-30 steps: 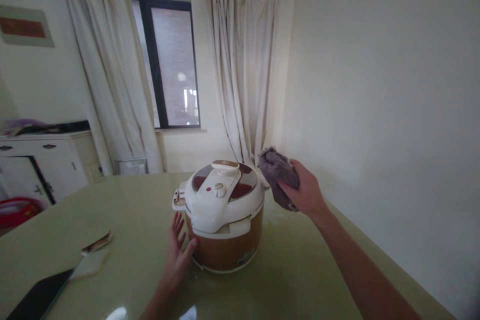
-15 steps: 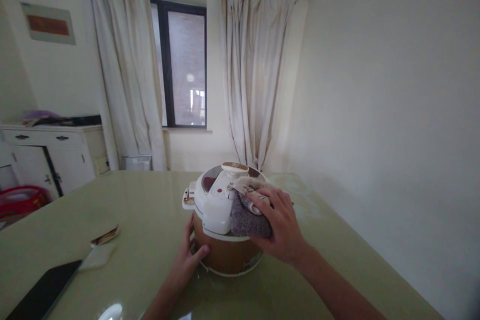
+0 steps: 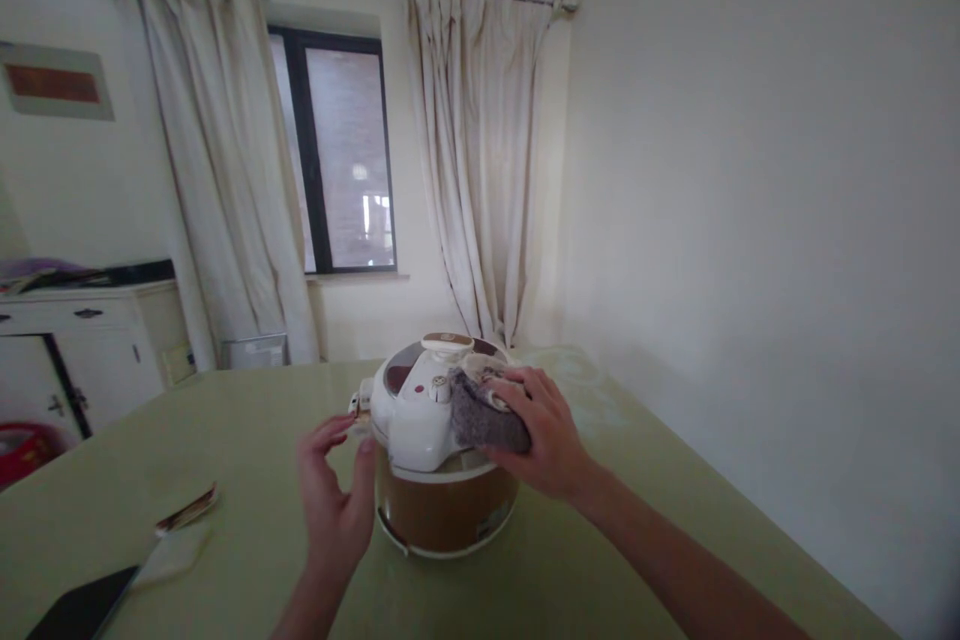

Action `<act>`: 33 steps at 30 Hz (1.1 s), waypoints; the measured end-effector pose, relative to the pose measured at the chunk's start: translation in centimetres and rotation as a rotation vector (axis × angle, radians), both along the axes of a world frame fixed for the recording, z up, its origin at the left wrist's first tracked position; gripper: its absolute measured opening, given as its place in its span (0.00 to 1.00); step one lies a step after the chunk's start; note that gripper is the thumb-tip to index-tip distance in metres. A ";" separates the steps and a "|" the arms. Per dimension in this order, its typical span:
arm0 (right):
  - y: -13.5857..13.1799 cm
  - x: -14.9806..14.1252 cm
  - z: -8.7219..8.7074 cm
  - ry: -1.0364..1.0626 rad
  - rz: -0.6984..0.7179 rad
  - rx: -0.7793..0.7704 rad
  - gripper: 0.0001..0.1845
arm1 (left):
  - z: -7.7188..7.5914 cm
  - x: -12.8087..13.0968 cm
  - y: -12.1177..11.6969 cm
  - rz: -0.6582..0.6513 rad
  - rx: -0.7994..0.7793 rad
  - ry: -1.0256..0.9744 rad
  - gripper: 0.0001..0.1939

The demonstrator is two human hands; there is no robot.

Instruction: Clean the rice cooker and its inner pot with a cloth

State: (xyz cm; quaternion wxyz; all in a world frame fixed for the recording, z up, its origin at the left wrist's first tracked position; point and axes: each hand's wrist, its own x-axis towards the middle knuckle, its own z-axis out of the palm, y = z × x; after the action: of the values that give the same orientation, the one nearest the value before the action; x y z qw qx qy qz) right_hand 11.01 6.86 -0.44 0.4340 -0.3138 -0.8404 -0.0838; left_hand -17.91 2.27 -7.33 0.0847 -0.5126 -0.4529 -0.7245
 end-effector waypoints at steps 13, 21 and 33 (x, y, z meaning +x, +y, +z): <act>9.9 0.4 5.2 -0.088 -0.331 -0.374 0.24 | 11.5 5.1 7.8 -0.167 -0.524 0.928 0.31; 12.6 -4.7 7.5 -0.245 -0.215 -0.335 0.20 | 11.9 5.4 4.9 -0.053 -0.373 0.756 0.17; -1.2 -1.6 3.1 -0.192 -0.223 -0.076 0.22 | 10.8 4.9 3.8 -0.236 -0.107 0.345 0.27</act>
State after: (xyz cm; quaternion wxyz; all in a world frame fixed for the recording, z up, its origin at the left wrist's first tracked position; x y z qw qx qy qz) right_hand 9.37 5.68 2.70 0.3276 -0.4119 -0.8404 -0.1293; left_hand -13.05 6.04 3.51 0.0480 -0.6824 -0.4064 -0.6057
